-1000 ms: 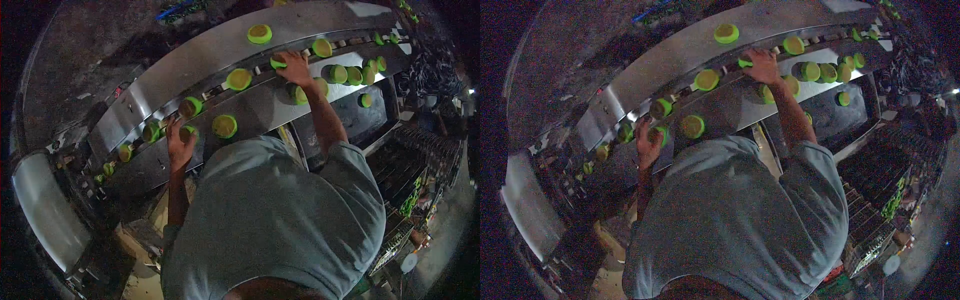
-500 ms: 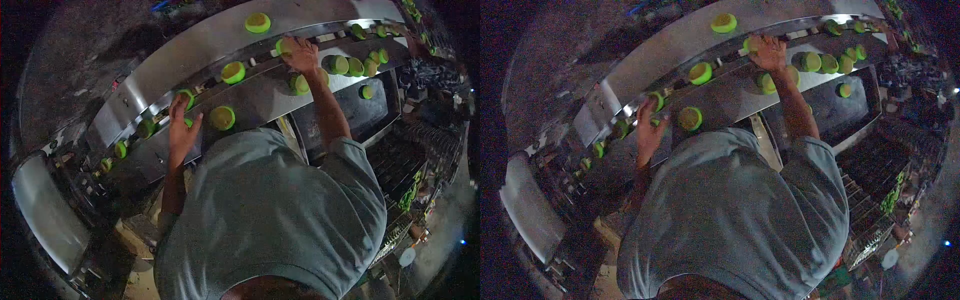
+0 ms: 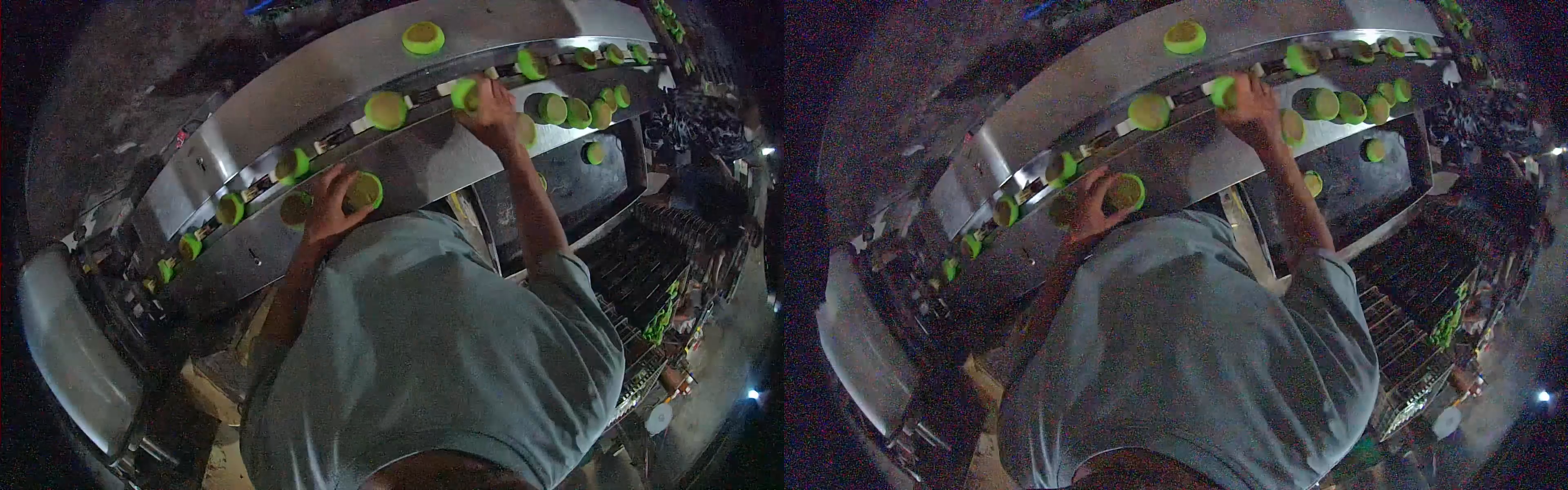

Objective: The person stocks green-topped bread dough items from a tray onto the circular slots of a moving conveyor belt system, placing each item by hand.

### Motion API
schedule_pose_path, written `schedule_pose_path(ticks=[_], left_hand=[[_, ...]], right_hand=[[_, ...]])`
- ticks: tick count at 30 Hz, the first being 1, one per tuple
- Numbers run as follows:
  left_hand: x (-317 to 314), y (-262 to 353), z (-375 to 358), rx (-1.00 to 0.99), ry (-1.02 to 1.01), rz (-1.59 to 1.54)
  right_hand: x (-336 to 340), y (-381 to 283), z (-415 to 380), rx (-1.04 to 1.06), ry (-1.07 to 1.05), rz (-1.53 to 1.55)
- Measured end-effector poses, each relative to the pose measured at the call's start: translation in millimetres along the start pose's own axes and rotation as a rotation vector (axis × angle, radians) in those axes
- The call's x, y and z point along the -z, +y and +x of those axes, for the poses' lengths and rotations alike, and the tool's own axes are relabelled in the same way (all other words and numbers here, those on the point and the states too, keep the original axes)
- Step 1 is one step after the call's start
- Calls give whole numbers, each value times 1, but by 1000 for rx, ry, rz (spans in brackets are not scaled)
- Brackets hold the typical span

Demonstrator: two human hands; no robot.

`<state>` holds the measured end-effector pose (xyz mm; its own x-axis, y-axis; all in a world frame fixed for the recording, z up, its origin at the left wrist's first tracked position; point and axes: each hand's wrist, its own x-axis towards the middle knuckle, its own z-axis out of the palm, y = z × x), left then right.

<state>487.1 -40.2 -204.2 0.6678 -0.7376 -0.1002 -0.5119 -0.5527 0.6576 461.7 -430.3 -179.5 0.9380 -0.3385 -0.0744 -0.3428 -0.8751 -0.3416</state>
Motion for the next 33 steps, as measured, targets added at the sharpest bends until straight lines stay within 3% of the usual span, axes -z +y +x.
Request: schedule_pose_path(ticks=[3,5,6,8,9,10,12,13,14,16,17,19,22,23,24,26,27,28,30,32,33], left_hand=[[-4,0,2,14,36,-65],[0,-1,6,14,78,-44],[4,-4,7,-10,109,-39],[12,-1,11,-24,151,-30],[14,5,14,59,153,-100],[16,13,20,141,152,-172],[19,22,36,118,163,-174],[20,22,45,89,177,-174],[18,20,51,89,179,-172],[12,15,62,119,256,-108],[6,4,67,120,254,-109],[3,-13,72,219,309,125],[8,-21,64,276,385,212],[11,-23,60,274,388,212],[14,-23,53,229,466,208],[19,-24,41,180,536,199],[22,-25,37,221,491,193],[24,-24,34,259,446,187],[26,-23,26,269,441,143],[29,-18,15,285,435,100],[32,-13,11,302,434,58]], right_hand=[[-31,-6,20,150,176,-68],[-50,-12,22,437,345,-170],[-51,-7,27,442,353,-165],[-34,0,35,201,115,-6],[-43,7,34,137,535,-233],[-42,12,37,141,528,-229],[-39,17,43,-67,356,-381],[-39,18,49,-28,203,-355],[-42,16,50,-27,205,-353],[-45,6,50,221,112,-120],[-46,3,49,220,111,-121],[-44,-1,47,527,-12,-91],[-37,-1,40,487,17,54],[-38,7,42,349,41,49],[-35,14,42,348,40,49],[-32,25,40,135,175,-425],[-36,28,42,75,115,-386],[-35,23,41,67,119,-388],[-29,0,44,18,-153,-252],[-49,-4,37,54,-121,-288],[-53,-1,35,180,69,-152]])
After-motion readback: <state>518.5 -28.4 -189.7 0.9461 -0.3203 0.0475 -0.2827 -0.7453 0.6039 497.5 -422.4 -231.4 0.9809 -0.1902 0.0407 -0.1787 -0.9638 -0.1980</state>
